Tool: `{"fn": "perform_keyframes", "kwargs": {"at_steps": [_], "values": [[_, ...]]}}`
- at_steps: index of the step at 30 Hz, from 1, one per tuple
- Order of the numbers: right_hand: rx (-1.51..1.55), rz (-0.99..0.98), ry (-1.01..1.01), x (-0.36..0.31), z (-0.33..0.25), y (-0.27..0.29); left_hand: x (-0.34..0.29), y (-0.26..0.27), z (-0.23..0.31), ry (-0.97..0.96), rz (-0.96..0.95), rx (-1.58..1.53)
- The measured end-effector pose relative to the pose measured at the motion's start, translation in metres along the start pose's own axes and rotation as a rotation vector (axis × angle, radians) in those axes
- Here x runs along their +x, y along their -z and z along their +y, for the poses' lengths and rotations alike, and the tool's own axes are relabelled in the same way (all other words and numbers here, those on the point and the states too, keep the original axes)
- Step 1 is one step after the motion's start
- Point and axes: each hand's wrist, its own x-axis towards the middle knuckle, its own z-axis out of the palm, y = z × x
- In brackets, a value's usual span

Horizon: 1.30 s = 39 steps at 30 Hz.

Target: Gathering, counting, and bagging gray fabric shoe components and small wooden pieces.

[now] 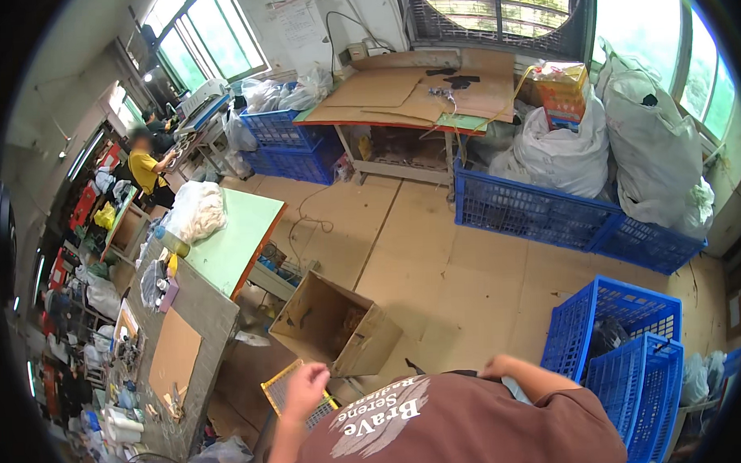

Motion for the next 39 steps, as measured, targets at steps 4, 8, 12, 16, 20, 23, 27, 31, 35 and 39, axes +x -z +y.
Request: {"fn": "perform_keyframes", "kwargs": {"at_steps": [4, 8, 12, 16, 20, 23, 27, 31, 35, 39], "values": [[0.184, 0.020, -0.095, -0.003, -0.012, -0.008, -0.040, -0.202, -0.129, 0.167, 1.057, 0.240], [0.216, 0.458, -0.323, 0.010, -0.039, 0.031, -0.037, -0.215, -0.149, 0.217, 0.915, 0.318], [0.091, 0.165, -0.128, 0.030, -0.023, 0.029, -0.033, -0.208, -0.157, 0.236, 0.730, 0.400], [0.275, 0.094, -0.069, 0.058, 0.005, 0.016, -0.032, -0.190, -0.170, 0.254, 0.555, 0.471], [0.146, -0.132, -0.106, 0.038, 0.020, 0.047, -0.023, -0.176, -0.183, 0.258, 0.357, 0.524], [0.365, -0.566, -0.339, 0.002, 0.034, 0.070, -0.004, -0.169, -0.189, 0.247, 0.209, 0.553], [0.655, -0.681, -0.215, -0.058, 0.038, 0.111, 0.015, -0.148, -0.204, 0.245, 0.005, 0.612], [1.460, -1.038, 0.027, -0.043, 0.116, 0.076, 0.064, -0.119, -0.220, 0.191, -0.220, 0.686], [1.272, -0.545, -0.343, -0.079, 0.040, 0.127, 0.109, -0.118, -0.239, 0.202, -0.408, 0.704], [0.634, -0.397, -0.315, -0.028, 0.042, 0.161, 0.089, -0.143, -0.254, 0.367, -0.554, 0.631]]}}
